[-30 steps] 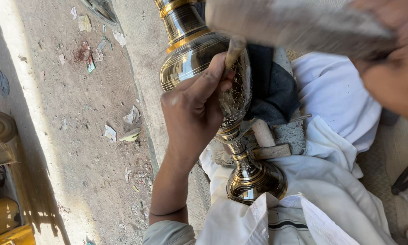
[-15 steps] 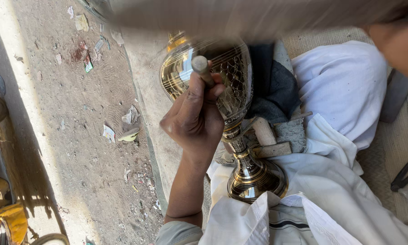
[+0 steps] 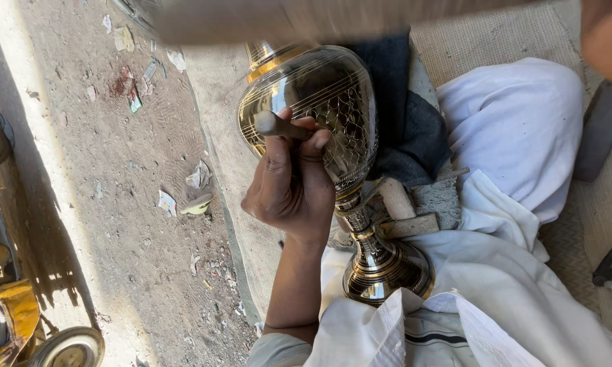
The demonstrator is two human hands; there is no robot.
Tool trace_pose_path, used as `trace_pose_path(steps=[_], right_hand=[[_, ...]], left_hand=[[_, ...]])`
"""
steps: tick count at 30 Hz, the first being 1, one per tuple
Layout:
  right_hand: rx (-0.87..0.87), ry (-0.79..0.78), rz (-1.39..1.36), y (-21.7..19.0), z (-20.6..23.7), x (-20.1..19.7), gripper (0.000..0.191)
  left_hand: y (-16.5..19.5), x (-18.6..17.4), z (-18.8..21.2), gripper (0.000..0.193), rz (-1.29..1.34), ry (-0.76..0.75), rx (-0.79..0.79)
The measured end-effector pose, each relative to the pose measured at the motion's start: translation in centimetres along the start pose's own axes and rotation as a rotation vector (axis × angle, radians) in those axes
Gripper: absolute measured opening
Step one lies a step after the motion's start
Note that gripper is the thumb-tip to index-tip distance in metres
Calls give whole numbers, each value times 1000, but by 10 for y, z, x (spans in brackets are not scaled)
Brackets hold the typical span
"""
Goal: The person sits on the ground and uses a hammer and chisel to engrave a decorative pattern onto a brass vase. They repeatedly strike the chisel with the hammer to create indentations in the metal surface.
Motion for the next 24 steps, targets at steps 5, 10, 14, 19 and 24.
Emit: trace_pose_path(steps=[5,10,14,19,24], right_hand=[[-6,-12,-6,-1,0,0,21],[-11,-8,-24,3,3,1,18],[-21,-15,-52,2,5,2,17],[-44,-8,-88,-21,19,-9,18],[-170,-88,-346,-72,50,-39,22]], left_hand=[[1,2,1,61,-41,38,1],[5,5,-7,57,59,-44,-9],[12,4,-19,51,-16,-176,-48],[17,2,-36,45,-114,-369,-50],[20,5,-42,47,-128,-447,-17]])
Point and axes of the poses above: each hand's wrist, its own z-axis away from the middle knuckle, its own x-axis out of the palm, y = z × x, the point moved 3 cm from there along -z, towards the middle knuckle, and after that the axes turned 9 degrees about y, right-handed, at the moved point
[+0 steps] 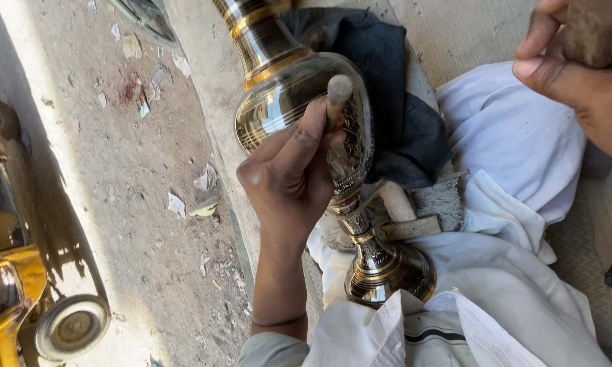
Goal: The person sits on the ground and uses a hammer and chisel to engrave a decorative pattern onto a brass vase. They repeatedly strike the chisel with the hammer to create indentations in the metal surface.
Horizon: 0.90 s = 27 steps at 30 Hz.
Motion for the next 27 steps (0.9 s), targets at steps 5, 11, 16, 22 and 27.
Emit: trace_pose_path(steps=[5,11,16,22,27], right_hand=[[-202,-98,-86,-52,17,-8,25],[19,-73,54,-52,49,44,28],[36,-36,120,-37,61,63,38],[148,128,-306,-29,66,64,45],[-121,371,-227,-20,76,62,24]], left_hand=[[-6,2,-25,44,111,-82,19],[-15,11,-74,33,126,-659,317],[-12,19,-87,41,169,-824,314],[-10,24,-93,43,190,-874,312],[-9,27,-96,30,160,-930,331]])
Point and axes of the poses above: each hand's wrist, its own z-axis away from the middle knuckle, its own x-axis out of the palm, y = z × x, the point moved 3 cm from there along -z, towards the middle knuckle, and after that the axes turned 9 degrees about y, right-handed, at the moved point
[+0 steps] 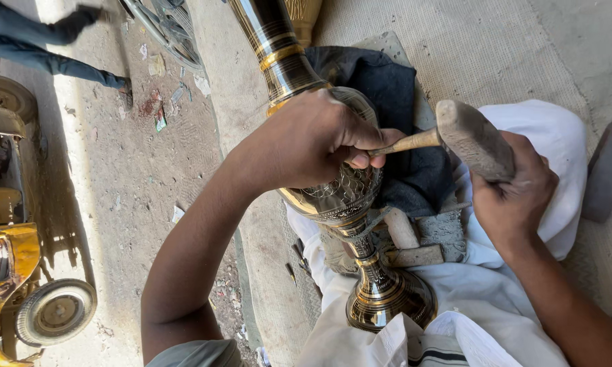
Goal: The person sits on the ground and uses a hammer and chisel to engrave a decorative pattern onto a brass vase. They repeatedly strike the chisel with the hammer to create indentations in the metal surface.
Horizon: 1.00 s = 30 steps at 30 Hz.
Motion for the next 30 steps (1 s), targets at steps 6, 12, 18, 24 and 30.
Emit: trace_pose_path(steps=[6,12,18,24,30], right_hand=[[93,-55,-13,6,3,-4,21],[-29,-178,110,-41,-41,-17,26],[-89,-414,119,-83,-105,-21,41],[-228,-560,335,-139,-140,0,32],[-395,-504,79,-176,-144,12,35]], left_hand=[[-2,-1,6,42,-67,51,4],[2,7,31,51,-97,322,-39],[15,21,56,48,-101,690,-195],[23,43,66,43,-128,965,-319],[30,70,76,50,-50,1266,-334]])
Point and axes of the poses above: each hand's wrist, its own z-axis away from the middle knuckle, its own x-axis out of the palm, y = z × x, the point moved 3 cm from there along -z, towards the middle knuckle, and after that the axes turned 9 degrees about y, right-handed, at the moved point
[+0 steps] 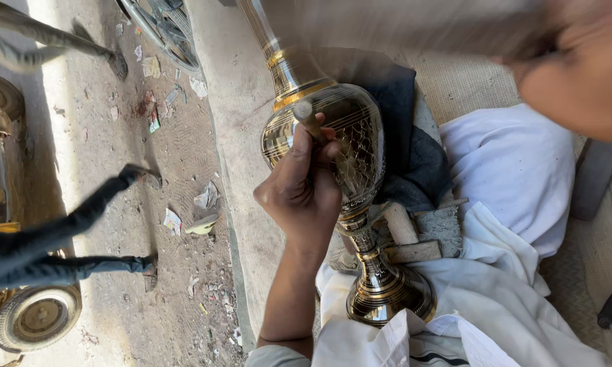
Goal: The person sits on the ground and uses a hammer and chisel to engrave a decorative pattern onto a brass vase. They repeatedly strike the chisel with the hammer to create indentations in the metal surface.
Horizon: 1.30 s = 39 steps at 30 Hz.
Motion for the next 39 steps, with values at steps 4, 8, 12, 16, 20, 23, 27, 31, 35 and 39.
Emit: trace_pose_path(steps=[4,8,12,16,20,23,27,31,35,39], right_hand=[[-268,-128,346,-9,4,-7,64],[-322,-102,347,-12,14,-9,59],[-277,-110,219,-14,25,-1,54],[-202,42,226,9,43,5,50],[-16,183,236,45,72,4,48],[-12,118,499,55,104,33,50],[253,182,197,76,140,75,46],[342,186,99,88,152,88,51],[222,173,319,84,143,85,64],[212,192,313,79,137,85,60]], left_hand=[[-4,2,10,47,10,112,26],[-9,2,19,42,59,175,32],[-13,1,22,36,19,157,50],[-20,-10,13,37,123,84,-130],[-41,-24,-22,43,529,19,-525],[-40,-19,-48,44,504,-265,-436],[-23,9,-72,29,392,-694,-94],[-6,24,-85,37,26,-983,140],[4,35,-91,41,8,-1099,345],[4,39,-94,36,81,-1152,342]])
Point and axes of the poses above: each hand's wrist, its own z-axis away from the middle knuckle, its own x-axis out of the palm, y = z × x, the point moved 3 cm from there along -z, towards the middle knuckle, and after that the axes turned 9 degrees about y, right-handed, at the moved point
